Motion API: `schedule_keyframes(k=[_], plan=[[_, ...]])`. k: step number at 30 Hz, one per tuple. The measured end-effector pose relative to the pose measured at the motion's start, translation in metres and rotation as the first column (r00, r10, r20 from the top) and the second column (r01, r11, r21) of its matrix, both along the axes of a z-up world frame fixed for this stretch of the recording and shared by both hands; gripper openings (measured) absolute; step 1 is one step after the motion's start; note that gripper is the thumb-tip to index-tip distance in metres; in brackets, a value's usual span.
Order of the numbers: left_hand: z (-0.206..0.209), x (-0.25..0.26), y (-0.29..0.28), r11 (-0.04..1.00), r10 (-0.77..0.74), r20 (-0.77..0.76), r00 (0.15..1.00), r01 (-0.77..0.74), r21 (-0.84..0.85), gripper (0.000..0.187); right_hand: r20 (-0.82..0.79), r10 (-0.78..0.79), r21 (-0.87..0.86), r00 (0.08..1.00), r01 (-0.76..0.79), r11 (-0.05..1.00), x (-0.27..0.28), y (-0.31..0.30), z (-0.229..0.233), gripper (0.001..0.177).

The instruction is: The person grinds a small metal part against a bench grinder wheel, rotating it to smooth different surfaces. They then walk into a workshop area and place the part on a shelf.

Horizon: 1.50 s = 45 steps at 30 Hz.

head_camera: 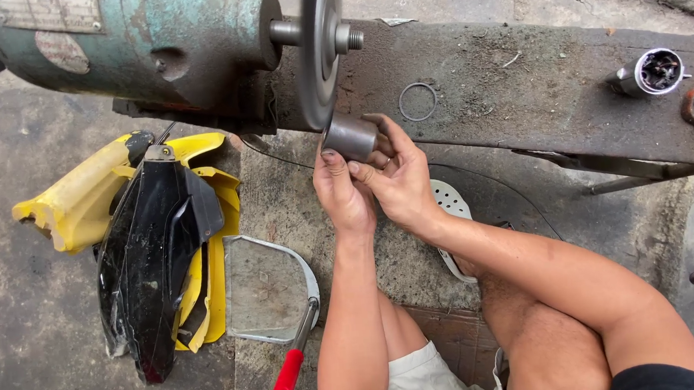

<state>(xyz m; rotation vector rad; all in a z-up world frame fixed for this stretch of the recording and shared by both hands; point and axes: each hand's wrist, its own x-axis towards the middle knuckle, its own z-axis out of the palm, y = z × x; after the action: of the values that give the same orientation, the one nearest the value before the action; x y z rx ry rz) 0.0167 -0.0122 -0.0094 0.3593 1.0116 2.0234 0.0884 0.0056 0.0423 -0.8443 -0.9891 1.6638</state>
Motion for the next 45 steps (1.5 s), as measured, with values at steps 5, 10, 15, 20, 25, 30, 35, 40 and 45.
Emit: schedule_keyframes(k=[5,10,15,20,25,30,35,40,45], plan=[[0.026,0.004,-0.001,1.000,-0.017,0.047,0.999,0.017,-0.007,0.041,-0.038,0.016,-0.008,0.999,-0.016,1.000,0.004,0.003,0.003,0.068],[0.038,0.010,0.003,0.998,0.067,0.138,0.988,-0.069,0.005,0.031,-0.076,-0.018,-0.032,0.997,0.016,0.999,-0.006,0.004,-0.006,0.062],[0.056,0.004,0.003,0.997,0.071,0.084,0.994,-0.072,0.001,0.030,-0.090,-0.040,-0.058,0.995,0.035,0.998,-0.011,0.005,-0.015,0.057],[0.055,0.002,0.005,0.997,0.074,0.056,0.996,-0.074,-0.002,0.033,-0.095,-0.005,-0.115,0.996,-0.006,0.993,-0.010,0.002,-0.024,0.052],[0.063,0.009,0.011,0.994,0.112,0.082,0.990,-0.113,0.009,0.031,-0.087,0.037,-0.110,0.996,-0.047,0.993,-0.006,0.011,-0.028,0.045],[0.061,0.003,0.011,0.987,0.158,0.079,0.984,-0.157,-0.027,0.028,-0.093,0.068,-0.079,0.993,-0.076,0.994,-0.014,0.013,-0.030,0.042],[0.057,-0.006,0.015,0.981,0.194,0.078,0.978,-0.191,-0.041,0.026,-0.119,0.090,-0.043,0.989,-0.095,0.995,-0.023,0.019,-0.036,0.041],[0.051,-0.010,0.017,0.967,0.251,0.065,0.966,-0.247,-0.064,0.030,-0.134,0.104,-0.053,0.985,-0.112,0.992,-0.028,0.020,-0.036,0.041],[0.048,-0.016,0.018,0.968,0.248,0.056,0.967,-0.245,-0.055,0.035,-0.123,0.095,-0.050,0.988,-0.101,0.994,-0.036,0.022,-0.034,0.041]])
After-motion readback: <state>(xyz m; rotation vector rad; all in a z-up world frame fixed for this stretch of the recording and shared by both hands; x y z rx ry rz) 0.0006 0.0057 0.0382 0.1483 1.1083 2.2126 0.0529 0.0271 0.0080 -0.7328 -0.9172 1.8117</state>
